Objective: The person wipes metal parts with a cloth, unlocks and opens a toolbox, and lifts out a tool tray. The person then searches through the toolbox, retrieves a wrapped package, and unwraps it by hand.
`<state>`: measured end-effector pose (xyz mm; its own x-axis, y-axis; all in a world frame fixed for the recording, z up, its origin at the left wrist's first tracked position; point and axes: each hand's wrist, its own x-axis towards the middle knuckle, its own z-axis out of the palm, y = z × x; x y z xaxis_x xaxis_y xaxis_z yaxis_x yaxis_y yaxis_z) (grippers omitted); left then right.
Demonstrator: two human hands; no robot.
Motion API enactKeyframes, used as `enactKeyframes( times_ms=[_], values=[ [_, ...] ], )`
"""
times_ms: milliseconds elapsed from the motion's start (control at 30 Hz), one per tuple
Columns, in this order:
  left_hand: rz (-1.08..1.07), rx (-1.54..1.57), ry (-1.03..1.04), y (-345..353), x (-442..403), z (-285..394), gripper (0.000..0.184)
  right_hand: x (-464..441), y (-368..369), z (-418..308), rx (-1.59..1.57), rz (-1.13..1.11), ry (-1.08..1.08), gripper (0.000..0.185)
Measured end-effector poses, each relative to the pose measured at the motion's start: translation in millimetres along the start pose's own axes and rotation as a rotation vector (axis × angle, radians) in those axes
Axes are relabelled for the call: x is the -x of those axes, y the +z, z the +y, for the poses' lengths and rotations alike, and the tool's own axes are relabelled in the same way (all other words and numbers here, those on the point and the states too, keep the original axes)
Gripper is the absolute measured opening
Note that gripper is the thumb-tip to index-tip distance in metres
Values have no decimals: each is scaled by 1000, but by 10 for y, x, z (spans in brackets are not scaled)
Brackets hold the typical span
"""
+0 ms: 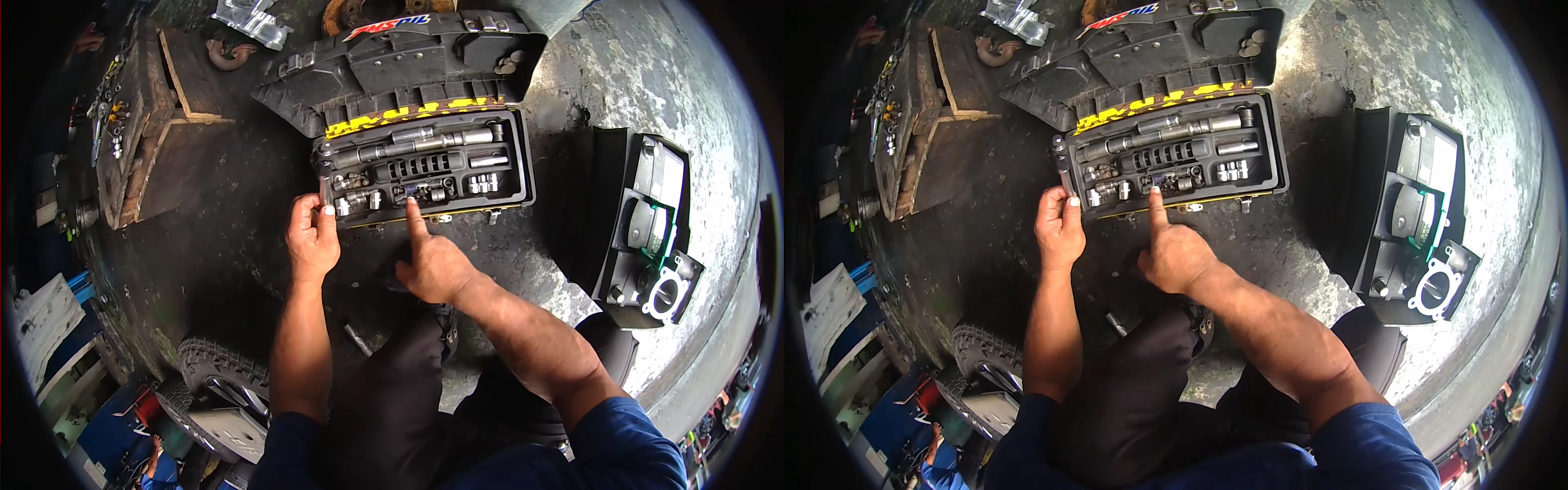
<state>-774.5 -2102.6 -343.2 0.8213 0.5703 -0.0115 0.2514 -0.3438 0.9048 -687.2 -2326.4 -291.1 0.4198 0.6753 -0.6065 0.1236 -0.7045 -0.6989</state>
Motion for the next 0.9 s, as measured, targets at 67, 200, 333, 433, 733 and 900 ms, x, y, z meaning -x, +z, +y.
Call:
enactKeyframes(
  times_ms=[67, 200, 333, 433, 733, 900],
  values=[
    [5, 16, 31, 1, -24, -26, 10, 29, -19, -83, 91, -72, -13, 104],
    [-18, -5, 35, -6, -31, 3, 10, 31, -20, -158, 122, -117, 36, 102],
    [-56, -32, 66, -25, -31, -19, 12, 34, -37, -159, 124, -121, 43, 102],
    [-40, -45, 79, -36, -57, -33, 11, 36, -71, -127, 97, -109, 68, 103],
    [-55, -95, 134, -99, -147, 85, 10, -12, -78, 114, -40, 51, 108, 111],
    [-69, -237, 246, -101, -146, 182, 11, -137, -193, 217, -32, 90, 95, 106]
  ],
)
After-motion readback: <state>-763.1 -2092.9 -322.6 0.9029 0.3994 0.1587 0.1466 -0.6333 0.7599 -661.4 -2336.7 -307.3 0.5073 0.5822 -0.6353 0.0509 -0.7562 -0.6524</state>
